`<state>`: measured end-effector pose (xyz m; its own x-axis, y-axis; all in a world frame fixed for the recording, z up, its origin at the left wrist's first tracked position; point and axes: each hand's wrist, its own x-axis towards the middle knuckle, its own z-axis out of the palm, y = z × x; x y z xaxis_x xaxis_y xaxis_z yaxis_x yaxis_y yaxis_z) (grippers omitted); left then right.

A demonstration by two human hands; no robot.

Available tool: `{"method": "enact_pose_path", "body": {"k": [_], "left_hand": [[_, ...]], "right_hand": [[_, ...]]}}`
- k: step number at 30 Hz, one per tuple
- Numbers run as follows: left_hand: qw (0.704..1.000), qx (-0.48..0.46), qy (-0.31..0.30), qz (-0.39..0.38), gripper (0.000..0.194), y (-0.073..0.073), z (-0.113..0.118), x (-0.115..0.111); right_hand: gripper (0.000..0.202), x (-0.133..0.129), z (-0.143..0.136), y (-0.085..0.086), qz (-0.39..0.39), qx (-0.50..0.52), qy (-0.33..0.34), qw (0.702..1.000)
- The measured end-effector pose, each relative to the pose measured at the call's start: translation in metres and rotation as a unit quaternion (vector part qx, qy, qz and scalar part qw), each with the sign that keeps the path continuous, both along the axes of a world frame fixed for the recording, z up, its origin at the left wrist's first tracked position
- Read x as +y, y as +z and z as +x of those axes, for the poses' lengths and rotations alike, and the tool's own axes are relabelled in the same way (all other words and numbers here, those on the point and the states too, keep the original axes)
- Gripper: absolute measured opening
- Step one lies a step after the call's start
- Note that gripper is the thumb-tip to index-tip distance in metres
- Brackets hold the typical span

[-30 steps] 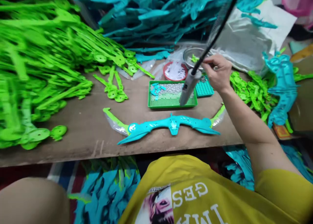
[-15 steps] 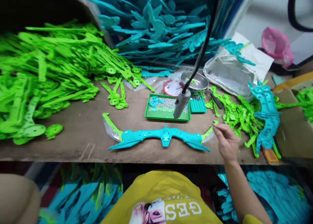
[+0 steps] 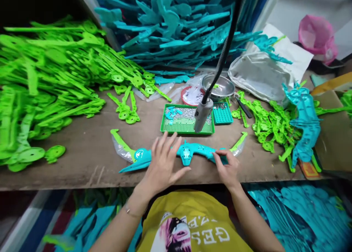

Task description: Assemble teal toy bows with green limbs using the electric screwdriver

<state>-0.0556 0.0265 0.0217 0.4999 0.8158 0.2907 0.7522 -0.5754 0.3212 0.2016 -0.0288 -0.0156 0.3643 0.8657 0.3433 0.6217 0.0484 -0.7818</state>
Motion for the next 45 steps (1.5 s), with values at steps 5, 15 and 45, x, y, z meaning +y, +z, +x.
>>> {"method": "enact_pose_path", "body": {"k": [5, 15, 45], "left_hand": [[0.995, 0.046, -0.044, -0.072, 0.102, -0.031, 0.009, 0.010], [0.998, 0.018, 0.002, -0.058, 0.099, -0.045, 0.025, -0.010], [0.999, 0.033, -0.030, -0.027, 0.082, -0.042, 0.022, -0.006]], "right_hand": [[0.017, 0.003, 0.006, -0.006, -0.027, -0.016, -0.018, 0.999], [0.013, 0.029, -0.002, 0.010, -0.127, -0.023, -0.020, 0.991], [0.024, 0.022, 0.024, 0.025, -0.165, -0.122, 0.133, 0.970]]}}
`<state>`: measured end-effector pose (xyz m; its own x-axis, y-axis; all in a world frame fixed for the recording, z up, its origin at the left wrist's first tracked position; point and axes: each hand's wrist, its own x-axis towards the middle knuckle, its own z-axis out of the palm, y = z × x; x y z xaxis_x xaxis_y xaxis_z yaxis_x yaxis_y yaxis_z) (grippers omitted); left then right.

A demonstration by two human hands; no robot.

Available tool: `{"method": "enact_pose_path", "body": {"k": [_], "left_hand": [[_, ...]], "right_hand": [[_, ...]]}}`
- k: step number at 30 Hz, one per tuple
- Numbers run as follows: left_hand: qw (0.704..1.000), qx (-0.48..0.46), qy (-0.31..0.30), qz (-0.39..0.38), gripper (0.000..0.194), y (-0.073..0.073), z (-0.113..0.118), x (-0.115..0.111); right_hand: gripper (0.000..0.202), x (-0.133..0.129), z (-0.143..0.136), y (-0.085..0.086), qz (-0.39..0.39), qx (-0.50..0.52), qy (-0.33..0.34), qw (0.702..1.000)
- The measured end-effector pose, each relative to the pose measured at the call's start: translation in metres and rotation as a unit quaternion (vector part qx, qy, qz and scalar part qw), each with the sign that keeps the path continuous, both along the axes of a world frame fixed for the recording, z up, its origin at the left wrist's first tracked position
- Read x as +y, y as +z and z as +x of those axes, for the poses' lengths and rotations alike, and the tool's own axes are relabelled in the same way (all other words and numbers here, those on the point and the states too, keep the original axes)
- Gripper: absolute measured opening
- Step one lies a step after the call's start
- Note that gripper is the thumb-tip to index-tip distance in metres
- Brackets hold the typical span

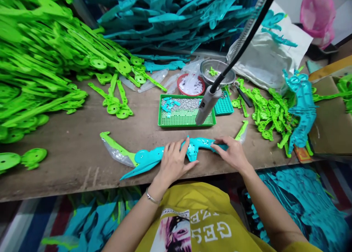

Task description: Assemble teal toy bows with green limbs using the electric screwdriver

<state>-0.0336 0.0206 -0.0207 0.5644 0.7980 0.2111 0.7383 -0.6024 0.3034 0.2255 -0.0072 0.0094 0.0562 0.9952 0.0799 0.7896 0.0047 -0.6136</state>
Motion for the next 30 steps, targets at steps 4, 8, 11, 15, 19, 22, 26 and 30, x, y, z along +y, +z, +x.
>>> {"method": "enact_pose_path", "body": {"k": [4, 8, 11, 15, 19, 22, 26, 30], "left_hand": [[1.000, 0.030, -0.004, -0.001, 0.079, 0.013, -0.002, 0.008], [0.999, 0.038, -0.010, -0.002, 0.072, 0.031, 0.000, 0.024], [0.999, 0.032, -0.019, -0.003, 0.068, 0.049, -0.003, 0.033], [0.997, 0.019, -0.002, 0.071, 0.067, 0.080, -0.039, 0.030], [0.987, 0.032, 0.076, 0.141, 0.046, 0.098, -0.098, 0.021], [0.987, 0.029, 0.083, 0.138, 0.037, 0.092, -0.130, 0.025], [0.989, 0.013, 0.028, 0.145, 0.028, 0.075, -0.147, 0.043], [0.980, -0.022, -0.015, 0.199, 0.024, 0.067, -0.150, 0.054]], "right_hand": [[0.055, -0.032, 0.028, 0.016, 0.052, -0.111, 0.107, 0.987], [0.042, -0.043, 0.037, 0.025, 0.111, -0.199, 0.122, 0.966], [0.028, -0.033, 0.039, 0.029, 0.176, -0.206, 0.134, 0.953], [0.021, -0.018, 0.046, 0.038, 0.231, -0.212, 0.166, 0.935], [0.025, -0.007, 0.056, 0.040, 0.271, -0.222, 0.171, 0.921], [0.028, 0.001, 0.061, 0.036, 0.285, -0.214, 0.174, 0.918], [0.032, 0.006, 0.063, 0.033, 0.297, -0.212, 0.176, 0.914], [0.031, 0.007, 0.063, 0.036, 0.301, -0.226, 0.183, 0.908]]}}
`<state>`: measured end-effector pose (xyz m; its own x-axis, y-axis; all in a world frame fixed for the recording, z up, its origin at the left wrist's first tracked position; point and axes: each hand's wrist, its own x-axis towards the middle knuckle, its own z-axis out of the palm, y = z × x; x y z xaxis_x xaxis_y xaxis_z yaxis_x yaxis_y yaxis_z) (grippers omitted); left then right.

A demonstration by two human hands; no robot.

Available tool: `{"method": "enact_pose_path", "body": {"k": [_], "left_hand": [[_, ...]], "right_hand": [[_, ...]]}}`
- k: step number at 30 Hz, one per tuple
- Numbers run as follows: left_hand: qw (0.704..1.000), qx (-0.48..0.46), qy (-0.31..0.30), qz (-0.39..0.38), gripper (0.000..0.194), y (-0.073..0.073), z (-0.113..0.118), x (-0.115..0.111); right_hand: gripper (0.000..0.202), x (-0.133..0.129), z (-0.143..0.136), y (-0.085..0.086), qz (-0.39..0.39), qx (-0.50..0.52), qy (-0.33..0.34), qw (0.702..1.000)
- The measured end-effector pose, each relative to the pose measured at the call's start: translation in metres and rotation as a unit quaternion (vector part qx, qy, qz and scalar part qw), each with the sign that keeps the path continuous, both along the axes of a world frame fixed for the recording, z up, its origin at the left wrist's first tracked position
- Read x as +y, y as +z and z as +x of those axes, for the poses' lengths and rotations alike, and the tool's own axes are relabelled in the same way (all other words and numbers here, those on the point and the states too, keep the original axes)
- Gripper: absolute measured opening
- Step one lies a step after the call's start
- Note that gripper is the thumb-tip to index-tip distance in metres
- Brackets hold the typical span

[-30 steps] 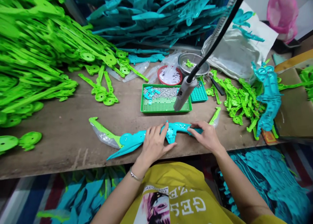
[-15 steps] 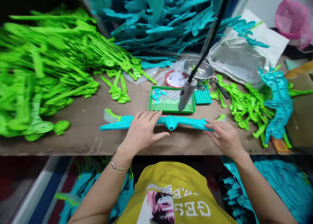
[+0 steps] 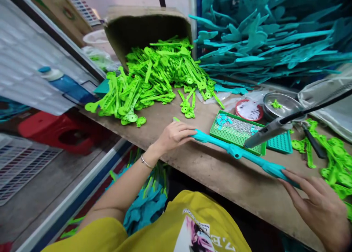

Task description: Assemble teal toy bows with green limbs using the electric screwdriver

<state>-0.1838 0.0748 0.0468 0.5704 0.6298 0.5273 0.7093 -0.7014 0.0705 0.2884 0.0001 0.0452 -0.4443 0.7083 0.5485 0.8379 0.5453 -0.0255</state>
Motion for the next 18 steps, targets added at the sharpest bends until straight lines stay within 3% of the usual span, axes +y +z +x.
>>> {"method": "enact_pose_path", "body": {"k": [7, 12, 15, 18], "left_hand": [[0.996, -0.013, 0.041, 0.073, 0.016, -0.010, 0.005, 0.005], [0.998, -0.022, 0.051, 0.008, 0.016, -0.006, 0.002, -0.002], [0.997, -0.005, 0.052, -0.060, 0.017, -0.004, -0.009, -0.022], [0.994, 0.033, 0.072, -0.082, 0.032, -0.014, -0.017, -0.037]], "right_hand": [[0.020, 0.007, -0.006, 0.008, -0.003, -0.015, 0.014, 1.000], [0.030, -0.003, -0.016, 0.012, -0.015, 0.011, -0.001, 1.000], [0.035, -0.022, -0.030, 0.001, -0.024, 0.071, -0.009, 0.997], [0.039, -0.045, -0.046, -0.027, -0.042, 0.102, -0.026, 0.994]]}}
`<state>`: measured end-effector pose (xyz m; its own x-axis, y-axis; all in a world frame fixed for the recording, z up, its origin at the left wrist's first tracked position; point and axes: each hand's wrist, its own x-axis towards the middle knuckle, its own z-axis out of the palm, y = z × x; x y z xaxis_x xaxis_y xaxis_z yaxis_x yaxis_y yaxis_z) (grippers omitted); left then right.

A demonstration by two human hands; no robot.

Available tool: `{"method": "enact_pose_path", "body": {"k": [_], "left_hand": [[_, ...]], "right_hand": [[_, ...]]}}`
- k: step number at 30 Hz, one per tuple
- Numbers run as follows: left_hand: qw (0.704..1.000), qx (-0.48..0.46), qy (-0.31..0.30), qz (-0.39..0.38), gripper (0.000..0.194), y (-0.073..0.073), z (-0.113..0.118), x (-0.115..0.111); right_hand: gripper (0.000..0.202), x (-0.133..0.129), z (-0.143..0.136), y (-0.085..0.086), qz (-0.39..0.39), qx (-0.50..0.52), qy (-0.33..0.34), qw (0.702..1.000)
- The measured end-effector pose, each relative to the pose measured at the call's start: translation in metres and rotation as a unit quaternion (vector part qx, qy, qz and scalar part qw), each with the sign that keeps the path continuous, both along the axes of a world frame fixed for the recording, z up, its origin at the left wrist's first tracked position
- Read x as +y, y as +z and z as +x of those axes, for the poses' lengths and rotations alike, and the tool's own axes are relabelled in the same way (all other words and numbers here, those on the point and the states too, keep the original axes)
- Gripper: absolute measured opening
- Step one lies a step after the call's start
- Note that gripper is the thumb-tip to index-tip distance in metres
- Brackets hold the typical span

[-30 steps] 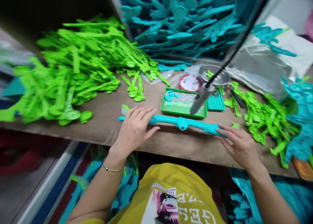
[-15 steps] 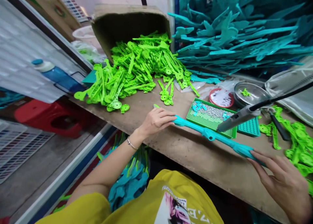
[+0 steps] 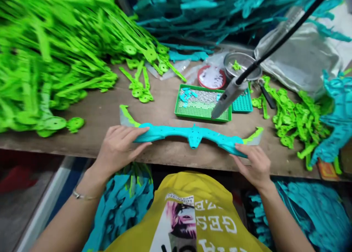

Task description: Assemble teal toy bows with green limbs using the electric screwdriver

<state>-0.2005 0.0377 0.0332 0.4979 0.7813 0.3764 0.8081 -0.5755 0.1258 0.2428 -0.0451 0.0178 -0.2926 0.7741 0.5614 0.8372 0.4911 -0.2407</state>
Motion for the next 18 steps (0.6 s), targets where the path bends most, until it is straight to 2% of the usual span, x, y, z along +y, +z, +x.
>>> {"method": "enact_pose_path", "body": {"k": [4, 7, 10, 13, 16, 18], "left_hand": [[0.991, 0.040, -0.042, -0.122, 0.060, -0.025, 0.015, 0.003], [0.979, 0.057, -0.075, -0.181, 0.058, -0.039, 0.033, 0.019], [0.985, 0.064, -0.072, -0.140, 0.046, -0.041, 0.042, 0.029], [0.999, 0.024, -0.041, -0.020, 0.040, -0.037, 0.038, 0.026], [0.997, -0.017, 0.011, 0.079, 0.044, -0.040, 0.028, 0.020], [0.991, -0.044, 0.035, 0.120, 0.048, -0.048, 0.022, 0.018]], "right_hand": [[0.032, -0.024, -0.012, -0.040, -0.011, 0.003, -0.026, 1.000], [0.031, -0.030, -0.009, -0.050, -0.018, 0.028, -0.025, 0.999], [0.034, -0.028, 0.006, -0.034, -0.024, 0.057, -0.028, 0.998], [0.047, -0.020, 0.022, -0.003, -0.003, 0.059, -0.076, 0.995], [0.067, -0.008, 0.023, 0.022, -0.049, -0.010, -0.087, 0.995], [0.073, 0.000, 0.014, 0.027, -0.098, -0.067, -0.059, 0.991]]}}
